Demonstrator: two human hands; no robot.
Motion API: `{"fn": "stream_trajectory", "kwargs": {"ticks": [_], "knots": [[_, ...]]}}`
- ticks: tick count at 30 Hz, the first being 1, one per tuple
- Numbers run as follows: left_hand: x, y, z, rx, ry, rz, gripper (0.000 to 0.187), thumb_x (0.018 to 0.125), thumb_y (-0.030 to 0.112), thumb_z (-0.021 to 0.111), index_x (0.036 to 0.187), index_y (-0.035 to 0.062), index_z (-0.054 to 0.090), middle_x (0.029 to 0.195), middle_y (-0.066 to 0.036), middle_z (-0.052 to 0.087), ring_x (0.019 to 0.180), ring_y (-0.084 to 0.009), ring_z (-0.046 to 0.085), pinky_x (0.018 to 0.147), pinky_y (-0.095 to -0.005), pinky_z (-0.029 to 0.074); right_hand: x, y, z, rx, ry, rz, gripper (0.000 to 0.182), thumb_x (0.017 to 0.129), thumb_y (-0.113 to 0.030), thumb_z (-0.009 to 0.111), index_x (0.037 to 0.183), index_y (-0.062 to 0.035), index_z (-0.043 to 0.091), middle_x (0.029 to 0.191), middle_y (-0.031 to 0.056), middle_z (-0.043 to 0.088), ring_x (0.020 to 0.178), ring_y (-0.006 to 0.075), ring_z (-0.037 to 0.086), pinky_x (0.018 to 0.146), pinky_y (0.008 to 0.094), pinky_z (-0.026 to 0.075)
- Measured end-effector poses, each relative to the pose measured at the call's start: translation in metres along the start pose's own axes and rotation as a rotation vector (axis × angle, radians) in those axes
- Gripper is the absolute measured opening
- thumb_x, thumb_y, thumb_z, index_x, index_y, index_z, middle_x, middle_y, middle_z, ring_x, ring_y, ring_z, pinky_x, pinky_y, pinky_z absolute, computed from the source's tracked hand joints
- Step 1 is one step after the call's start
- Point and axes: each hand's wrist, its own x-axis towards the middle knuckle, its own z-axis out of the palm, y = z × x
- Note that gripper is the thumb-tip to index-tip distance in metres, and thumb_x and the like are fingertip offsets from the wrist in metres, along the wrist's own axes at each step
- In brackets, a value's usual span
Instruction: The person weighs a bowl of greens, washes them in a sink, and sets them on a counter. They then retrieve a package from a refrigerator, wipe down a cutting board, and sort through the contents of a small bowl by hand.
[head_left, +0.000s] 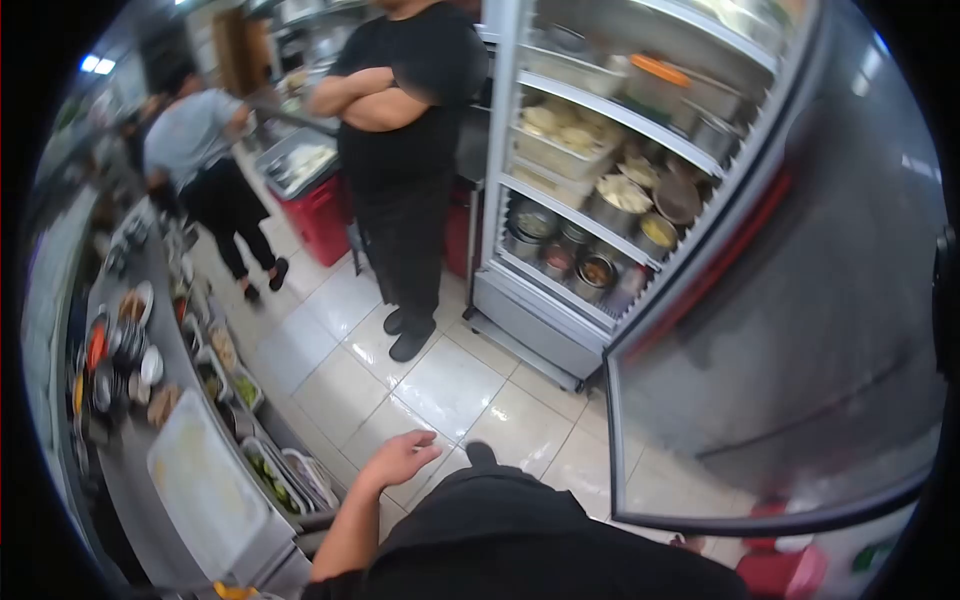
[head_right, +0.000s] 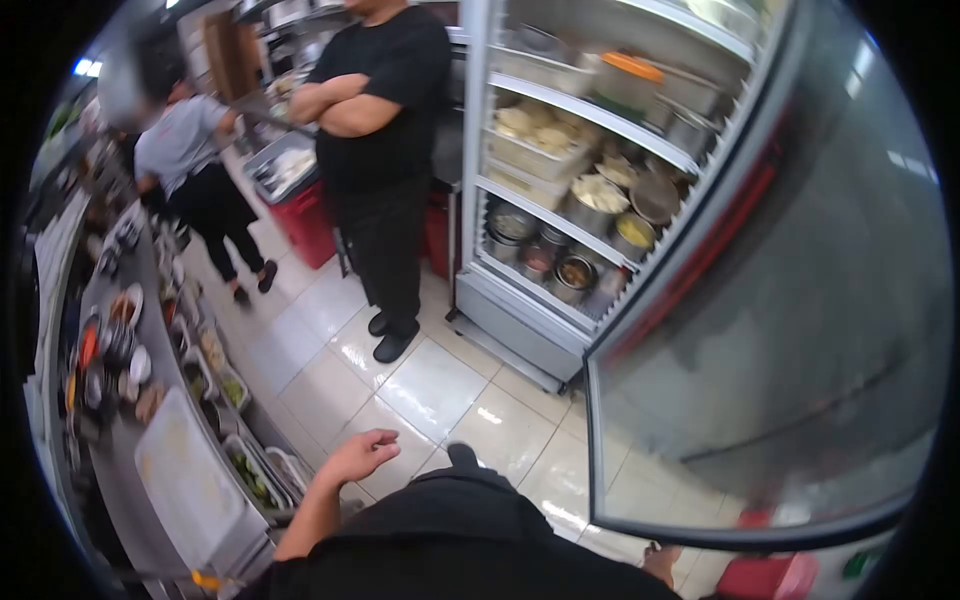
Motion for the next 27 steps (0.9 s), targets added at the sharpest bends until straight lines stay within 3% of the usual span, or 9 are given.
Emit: {"fn": "stream_trajectory", "kwargs": {"ticks": [5,7,9,10,12,13,16,20,27], "knots": [[0.023,0.039,0.015,0.111,-0.152,0.132,0.056,0.092,0.044,0.059,0.129,0.0015,0.058,0.120,-0.019,0.065,0.111,-0.0325,0.062,0.096,-0.0377,0.048,0.038,-0.022,-0.107,0.173,-0.348,0.032,0.049,0.094,-0.056,0.053,0.102,-0.0083,0.064,0.098,0.0082,0.065,0.092,0.0255,0.060,0.080,0.0400,0.049],[0.031,0.051,0.029,0.152,-0.144,0.174,0.057,0.093,0.045,0.058,0.129,0.0016,0.058,0.119,-0.018,0.065,0.112,-0.0330,0.061,0.097,-0.0386,0.047,0.046,-0.017,-0.118,0.274,-0.074,0.226,0.053,0.094,-0.061,0.047,0.073,-0.0131,0.056,0.079,0.0027,0.055,0.076,0.0237,0.054,0.074,0.0406,0.048],[0.039,0.061,0.044,0.136,-0.238,0.280,0.059,0.093,0.045,0.060,0.133,0.0029,0.054,0.124,-0.019,0.064,0.112,-0.0325,0.062,0.097,-0.0375,0.047,0.054,0.008,-0.099,0.037,0.414,0.160,0.045,0.092,-0.049,0.063,0.081,-0.0061,0.066,0.080,0.0068,0.064,0.077,0.0187,0.059,0.074,0.0394,0.048],[0.036,0.079,0.047,0.140,-0.300,0.271,0.060,0.093,0.045,0.060,0.135,0.0031,0.053,0.125,-0.018,0.063,0.113,-0.0327,0.061,0.097,-0.0376,0.047,0.063,0.022,-0.105,0.133,0.253,0.240,0.048,0.093,-0.046,0.064,0.104,0.0007,0.067,0.090,0.0097,0.066,0.081,0.0187,0.059,0.075,0.0385,0.049],[0.031,0.107,0.063,0.118,-0.453,0.300,0.062,0.093,0.044,0.060,0.138,0.0036,0.049,0.129,-0.018,0.061,0.115,-0.0327,0.060,0.098,-0.0381,0.048,0.081,0.039,-0.134,-0.157,0.119,0.280,0.074,0.087,-0.072,0.047,0.115,-0.0065,0.067,0.125,0.0201,0.060,0.128,0.0383,0.048,0.104,0.0535,0.042],[0.033,0.113,0.075,0.092,-0.527,0.327,0.063,0.093,0.044,0.060,0.140,0.0039,0.048,0.130,-0.018,0.060,0.115,-0.0325,0.060,0.098,-0.0385,0.048,0.047,0.064,0.018,-0.487,0.451,-0.051,0.085,0.084,-0.076,0.046,0.130,-0.0054,0.056,0.135,0.0225,0.051,0.127,0.0429,0.046,0.107,0.0584,0.037],[0.018,0.146,0.097,-0.018,-0.652,0.457,0.068,0.090,0.039,0.065,0.143,0.0042,0.042,0.138,-0.020,0.052,0.123,-0.0331,0.055,0.102,-0.0397,0.045,0.079,0.097,0.067,-0.297,0.461,0.219,0.082,0.093,-0.065,0.044,0.143,0.0002,0.039,0.143,0.0214,0.043,0.127,0.0352,0.045,0.108,0.0508,0.035],[0.006,0.145,0.117,-0.236,-0.465,0.917,0.084,0.080,0.032,0.077,0.147,0.0042,0.036,0.148,-0.022,0.039,0.136,-0.0355,0.041,0.111,-0.0408,0.036,0.119,0.110,0.154,-0.866,0.065,0.297,0.075,0.092,-0.058,0.053,0.137,0.0014,0.044,0.136,0.0226,0.049,0.123,0.0347,0.050,0.105,0.0480,0.039],[-0.002,0.127,0.033,-0.325,0.121,0.542,0.084,0.071,0.034,0.082,0.139,0.0019,0.045,0.129,-0.020,0.057,0.118,-0.0275,0.057,0.100,-0.0364,0.045,0.199,0.121,0.313,-1.722,-0.578,-0.231,0.060,0.087,-0.045,0.068,0.124,0.0017,0.059,0.117,0.0257,0.061,0.106,0.0352,0.062,0.091,0.0420,0.050]]}}
